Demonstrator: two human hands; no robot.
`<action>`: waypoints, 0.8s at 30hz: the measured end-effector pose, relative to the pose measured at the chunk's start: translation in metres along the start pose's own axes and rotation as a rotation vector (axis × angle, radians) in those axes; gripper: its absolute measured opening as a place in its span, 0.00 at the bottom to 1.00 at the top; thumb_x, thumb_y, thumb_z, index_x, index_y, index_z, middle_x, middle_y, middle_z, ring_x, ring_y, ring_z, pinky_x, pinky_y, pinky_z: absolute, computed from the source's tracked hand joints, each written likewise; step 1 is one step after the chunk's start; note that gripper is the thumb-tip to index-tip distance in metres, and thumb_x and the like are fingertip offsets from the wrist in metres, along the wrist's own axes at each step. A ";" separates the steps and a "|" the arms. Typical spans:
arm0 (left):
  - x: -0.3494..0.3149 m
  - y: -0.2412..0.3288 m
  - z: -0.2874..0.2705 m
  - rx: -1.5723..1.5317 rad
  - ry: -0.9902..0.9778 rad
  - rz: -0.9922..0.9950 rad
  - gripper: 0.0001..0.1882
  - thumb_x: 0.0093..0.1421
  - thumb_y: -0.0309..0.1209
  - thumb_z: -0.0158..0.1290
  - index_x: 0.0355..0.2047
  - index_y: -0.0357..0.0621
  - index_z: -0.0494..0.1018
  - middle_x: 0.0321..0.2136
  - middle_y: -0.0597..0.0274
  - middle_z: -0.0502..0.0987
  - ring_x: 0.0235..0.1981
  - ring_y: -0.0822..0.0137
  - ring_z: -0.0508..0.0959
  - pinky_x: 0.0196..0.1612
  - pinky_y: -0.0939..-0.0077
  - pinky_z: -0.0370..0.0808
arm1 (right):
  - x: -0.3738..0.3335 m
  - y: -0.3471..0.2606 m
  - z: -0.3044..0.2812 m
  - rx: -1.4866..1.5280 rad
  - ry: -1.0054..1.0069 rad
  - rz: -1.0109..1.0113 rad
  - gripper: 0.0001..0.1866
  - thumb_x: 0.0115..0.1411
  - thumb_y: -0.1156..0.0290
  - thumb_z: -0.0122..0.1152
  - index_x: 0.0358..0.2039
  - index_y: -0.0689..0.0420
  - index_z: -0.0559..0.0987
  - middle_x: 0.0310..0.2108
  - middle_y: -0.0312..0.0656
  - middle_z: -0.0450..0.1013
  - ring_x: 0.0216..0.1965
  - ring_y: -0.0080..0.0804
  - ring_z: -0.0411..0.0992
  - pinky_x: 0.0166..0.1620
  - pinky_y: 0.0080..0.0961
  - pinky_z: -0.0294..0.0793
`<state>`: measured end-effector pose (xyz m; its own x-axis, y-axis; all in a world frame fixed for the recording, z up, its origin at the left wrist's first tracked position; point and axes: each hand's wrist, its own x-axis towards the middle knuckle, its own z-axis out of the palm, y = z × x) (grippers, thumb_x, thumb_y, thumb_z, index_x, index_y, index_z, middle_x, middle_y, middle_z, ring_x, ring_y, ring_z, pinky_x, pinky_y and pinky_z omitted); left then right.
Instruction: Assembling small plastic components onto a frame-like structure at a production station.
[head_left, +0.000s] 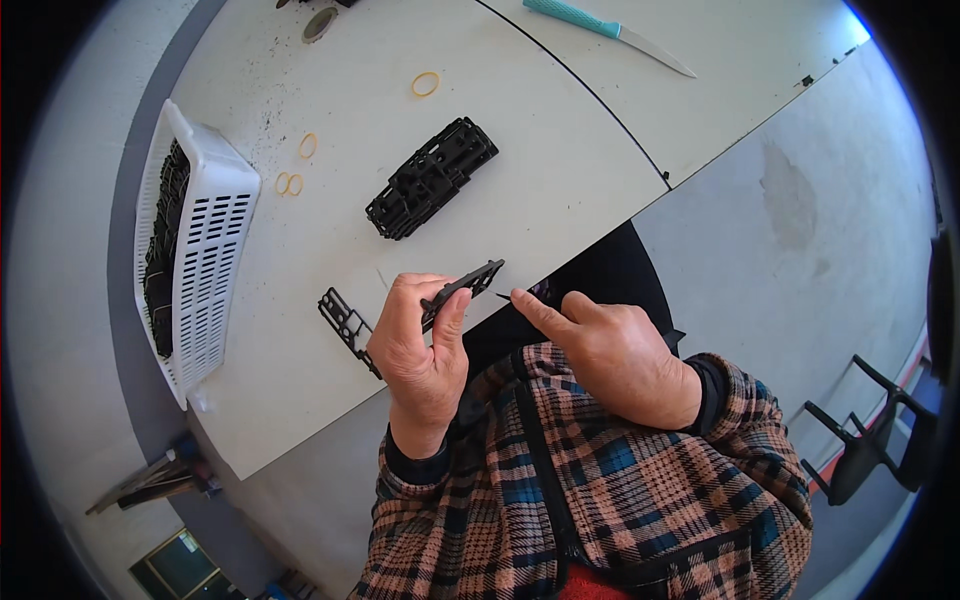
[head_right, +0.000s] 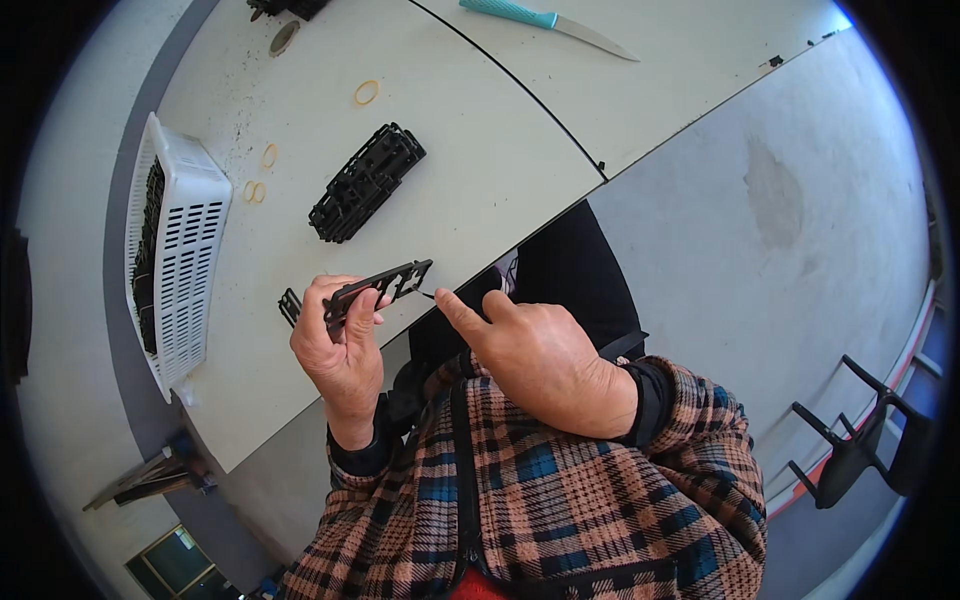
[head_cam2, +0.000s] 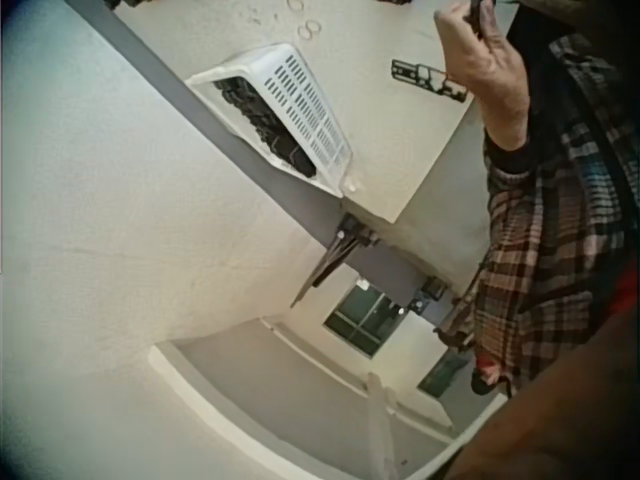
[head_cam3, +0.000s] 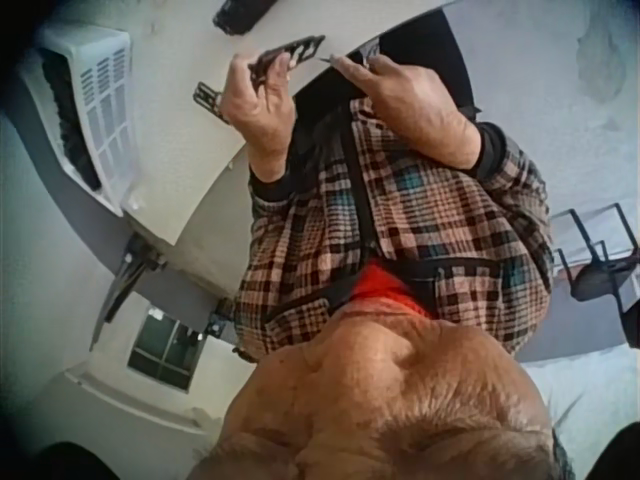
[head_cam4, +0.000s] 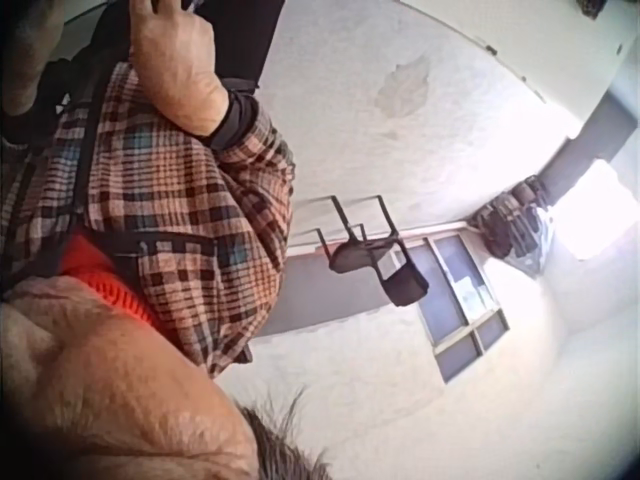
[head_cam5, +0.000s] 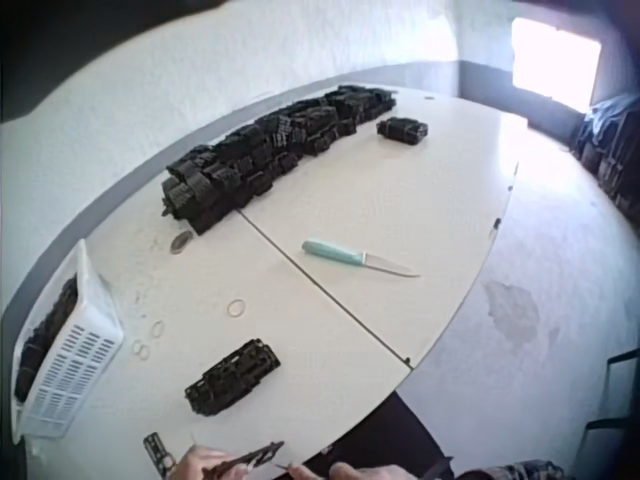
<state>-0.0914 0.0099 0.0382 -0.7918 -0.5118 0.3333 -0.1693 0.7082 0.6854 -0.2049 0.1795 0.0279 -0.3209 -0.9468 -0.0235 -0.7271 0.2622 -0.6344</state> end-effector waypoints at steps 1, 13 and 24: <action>0.000 0.000 -0.001 -0.002 0.004 -0.002 0.06 0.64 0.23 0.53 0.34 0.33 0.69 0.30 0.59 0.75 0.27 0.73 0.78 0.29 0.82 0.74 | 0.001 0.000 -0.001 0.004 -0.006 -0.003 0.36 0.50 0.83 0.59 0.63 0.52 0.68 0.24 0.40 0.63 0.20 0.31 0.66 0.24 0.26 0.71; -0.002 -0.004 -0.002 -0.035 0.001 0.007 0.05 0.64 0.23 0.53 0.34 0.33 0.69 0.31 0.58 0.75 0.27 0.73 0.78 0.29 0.82 0.74 | -0.001 0.003 0.010 -0.005 0.044 0.002 0.36 0.50 0.83 0.58 0.63 0.52 0.69 0.23 0.39 0.62 0.19 0.30 0.64 0.23 0.26 0.70; -0.005 -0.006 -0.001 -0.053 0.034 -0.003 0.05 0.64 0.22 0.53 0.35 0.32 0.68 0.32 0.57 0.75 0.27 0.72 0.78 0.29 0.82 0.74 | -0.002 -0.001 0.014 0.016 0.045 -0.004 0.37 0.51 0.84 0.58 0.63 0.51 0.68 0.24 0.39 0.62 0.20 0.30 0.65 0.23 0.26 0.71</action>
<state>-0.0862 0.0076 0.0333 -0.7710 -0.5305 0.3525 -0.1393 0.6805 0.7193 -0.1947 0.1782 0.0177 -0.3456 -0.9383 0.0139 -0.7187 0.2552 -0.6468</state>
